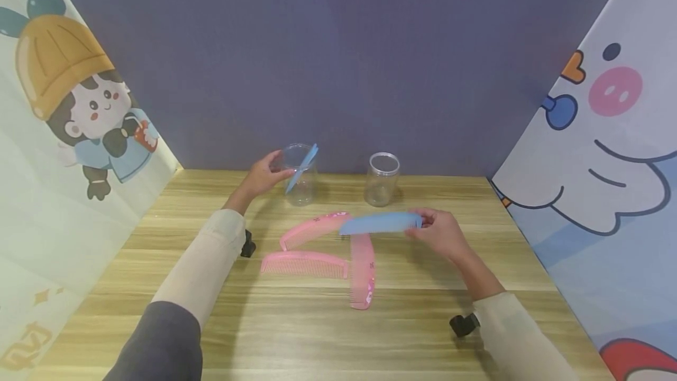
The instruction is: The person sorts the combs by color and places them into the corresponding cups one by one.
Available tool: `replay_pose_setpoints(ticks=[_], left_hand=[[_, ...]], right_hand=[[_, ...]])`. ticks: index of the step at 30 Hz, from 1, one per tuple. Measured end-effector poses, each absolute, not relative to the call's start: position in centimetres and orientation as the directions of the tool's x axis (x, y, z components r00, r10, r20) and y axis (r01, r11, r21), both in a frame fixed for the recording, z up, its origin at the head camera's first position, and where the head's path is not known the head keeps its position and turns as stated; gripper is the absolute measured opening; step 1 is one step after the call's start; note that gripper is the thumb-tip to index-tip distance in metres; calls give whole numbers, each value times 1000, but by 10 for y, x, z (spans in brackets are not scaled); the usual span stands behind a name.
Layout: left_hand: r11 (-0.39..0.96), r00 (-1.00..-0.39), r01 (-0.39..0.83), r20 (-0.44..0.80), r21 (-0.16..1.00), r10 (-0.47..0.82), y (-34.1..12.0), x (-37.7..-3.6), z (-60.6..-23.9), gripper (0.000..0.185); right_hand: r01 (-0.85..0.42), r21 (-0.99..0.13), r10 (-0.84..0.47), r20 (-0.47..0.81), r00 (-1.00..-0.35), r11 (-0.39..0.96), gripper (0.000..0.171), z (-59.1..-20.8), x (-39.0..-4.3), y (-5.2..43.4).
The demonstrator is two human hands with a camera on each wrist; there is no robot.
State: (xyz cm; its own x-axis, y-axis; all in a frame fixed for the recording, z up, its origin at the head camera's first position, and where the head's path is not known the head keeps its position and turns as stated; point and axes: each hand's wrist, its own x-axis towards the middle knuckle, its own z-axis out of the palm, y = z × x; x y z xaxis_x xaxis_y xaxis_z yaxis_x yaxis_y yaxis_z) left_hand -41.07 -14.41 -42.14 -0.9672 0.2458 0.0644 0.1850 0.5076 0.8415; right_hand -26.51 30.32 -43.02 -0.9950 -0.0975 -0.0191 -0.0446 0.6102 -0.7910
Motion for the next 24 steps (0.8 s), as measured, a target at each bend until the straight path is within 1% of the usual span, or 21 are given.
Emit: replay_pose_setpoints(ticks=[10,15,24], left_hand=[[499,-968,176,57,849,246,-144,-409,-420,91],[506,-969,171,49,845,244,-145,-410,-420,93],[509,-967,183,62,841,246,-145,-410,-421,94]], right_hand=[[-57,-810,-95,2,-995,584,68,-406,-279,300],[-63,-830,-94,12,-995,555,66,-395,-288,297],[-122,-864,-94,87,-992,488,61,-376,-311,285]])
